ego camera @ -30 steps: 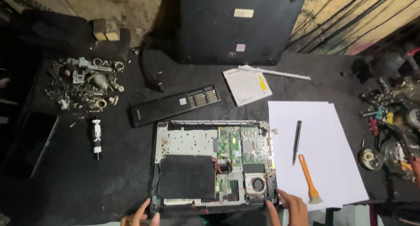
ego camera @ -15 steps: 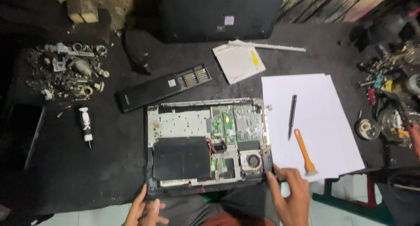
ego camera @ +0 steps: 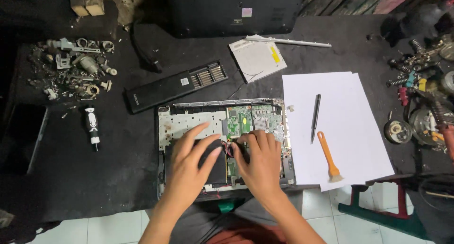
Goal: Disassembling a laptop to access and remove internal components like the battery and ribbon cables.
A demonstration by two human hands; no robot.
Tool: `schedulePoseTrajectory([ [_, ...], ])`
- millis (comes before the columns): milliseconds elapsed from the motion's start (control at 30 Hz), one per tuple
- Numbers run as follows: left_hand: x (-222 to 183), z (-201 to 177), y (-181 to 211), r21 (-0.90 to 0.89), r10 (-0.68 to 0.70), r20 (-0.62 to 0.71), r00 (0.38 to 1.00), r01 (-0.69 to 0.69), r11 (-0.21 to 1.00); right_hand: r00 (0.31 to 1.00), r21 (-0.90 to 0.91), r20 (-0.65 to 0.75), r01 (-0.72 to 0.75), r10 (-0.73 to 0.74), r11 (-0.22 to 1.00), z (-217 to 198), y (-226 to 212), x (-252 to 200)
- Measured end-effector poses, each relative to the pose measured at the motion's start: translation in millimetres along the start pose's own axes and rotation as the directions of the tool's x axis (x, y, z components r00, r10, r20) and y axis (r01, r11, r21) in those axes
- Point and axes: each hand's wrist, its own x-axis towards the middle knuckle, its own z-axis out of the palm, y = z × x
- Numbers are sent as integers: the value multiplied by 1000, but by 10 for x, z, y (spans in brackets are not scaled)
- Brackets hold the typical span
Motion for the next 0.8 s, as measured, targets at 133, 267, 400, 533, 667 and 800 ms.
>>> schedulePoseTrajectory([
  [133,54,359,-187,152,58,110,992,-74,986,999,-9,-22,-25,24,1000,58,-20,-5],
  [267,58,371,-201,232,81,164,983,-118,965,999,13,-25,-39,39,999,89,9,-8],
  [400,86,371,-238,277,91,169,981,-136,951,1000,56,3,-5,5,998,95,36,18],
  [533,76,382,-251,285,94,159,983,-137,949,1000,85,14,4,-6,996,115,67,1],
  [667,96,372,-245,282,95,166,981,-140,949,1000,80,23,5,-7,997,115,79,1],
  [800,101,376,-251,283,98,159,982,-141,949,999,107,48,-8,3,994,113,95,-20],
])
